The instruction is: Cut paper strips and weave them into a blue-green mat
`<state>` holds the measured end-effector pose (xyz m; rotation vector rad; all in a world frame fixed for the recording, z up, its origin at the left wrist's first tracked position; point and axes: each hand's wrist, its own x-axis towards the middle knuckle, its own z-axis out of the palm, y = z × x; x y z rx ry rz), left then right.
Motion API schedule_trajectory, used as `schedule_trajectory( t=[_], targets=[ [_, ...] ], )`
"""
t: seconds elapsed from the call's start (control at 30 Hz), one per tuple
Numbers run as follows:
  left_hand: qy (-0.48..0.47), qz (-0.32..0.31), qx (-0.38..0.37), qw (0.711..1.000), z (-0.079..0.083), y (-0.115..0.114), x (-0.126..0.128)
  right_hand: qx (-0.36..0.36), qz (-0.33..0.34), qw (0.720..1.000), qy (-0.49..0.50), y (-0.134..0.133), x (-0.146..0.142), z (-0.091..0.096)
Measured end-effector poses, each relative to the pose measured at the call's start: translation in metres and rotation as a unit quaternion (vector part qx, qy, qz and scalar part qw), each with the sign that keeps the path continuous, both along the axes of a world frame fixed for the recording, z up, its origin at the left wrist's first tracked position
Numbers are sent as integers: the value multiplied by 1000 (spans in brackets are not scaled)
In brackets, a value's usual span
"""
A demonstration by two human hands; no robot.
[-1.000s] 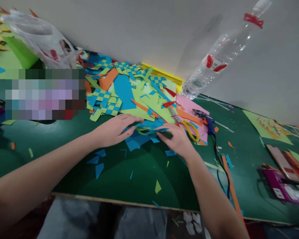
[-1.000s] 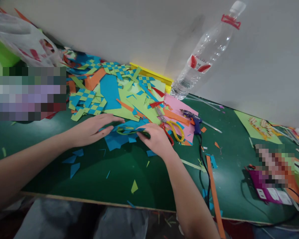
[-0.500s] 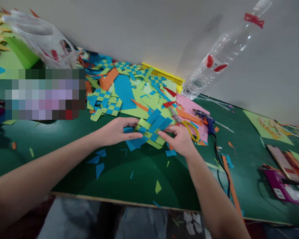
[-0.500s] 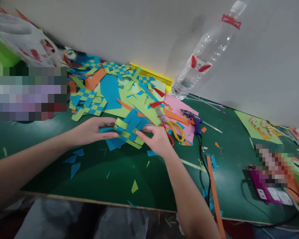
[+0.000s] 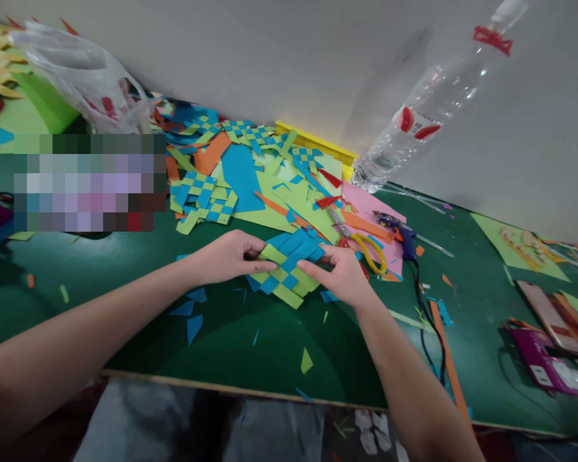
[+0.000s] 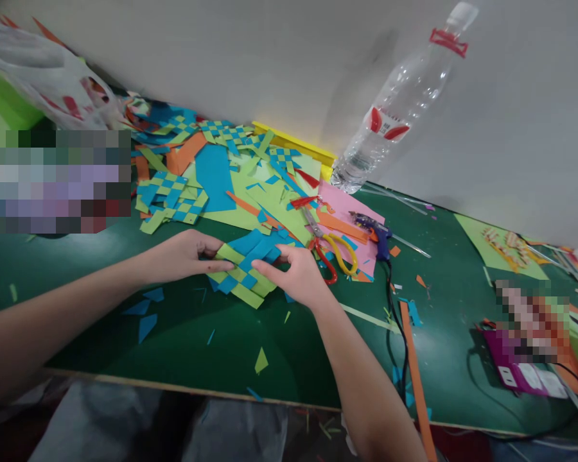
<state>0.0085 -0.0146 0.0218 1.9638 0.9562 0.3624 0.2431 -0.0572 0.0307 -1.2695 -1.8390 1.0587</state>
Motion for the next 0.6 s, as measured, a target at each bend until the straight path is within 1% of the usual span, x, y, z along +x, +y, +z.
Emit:
schedule_trajectory(
  t=[0.1,0.17,0.23,0.33,0.43,0.53,0.6],
  targets=[
    [-8,-18,-12,1000,0,-2,2,3,-19,998,-52,1,1,-1],
    [-17,-16,-15,1000,1,-3,3,-7,-16,997,-71,0,1,-1],
    [-27,-11,-18,999,2,-4,3,-24,5,997,-67,-1,0,1],
    [-46,-20,-43,998,1,-5,4,-47,46,997,-46,-3,-3,5],
    [-53,-27,-55,997,-1,-6,3,-74,60,995,-27,-4,-6,6],
    [-48,-8,-43,998,-2,-5,2,-109,50,993,-14,-3,-5,4],
    [-54,29,-28,998,-2,-3,1,-121,33,992,-9,-2,-2,2]
  ],
)
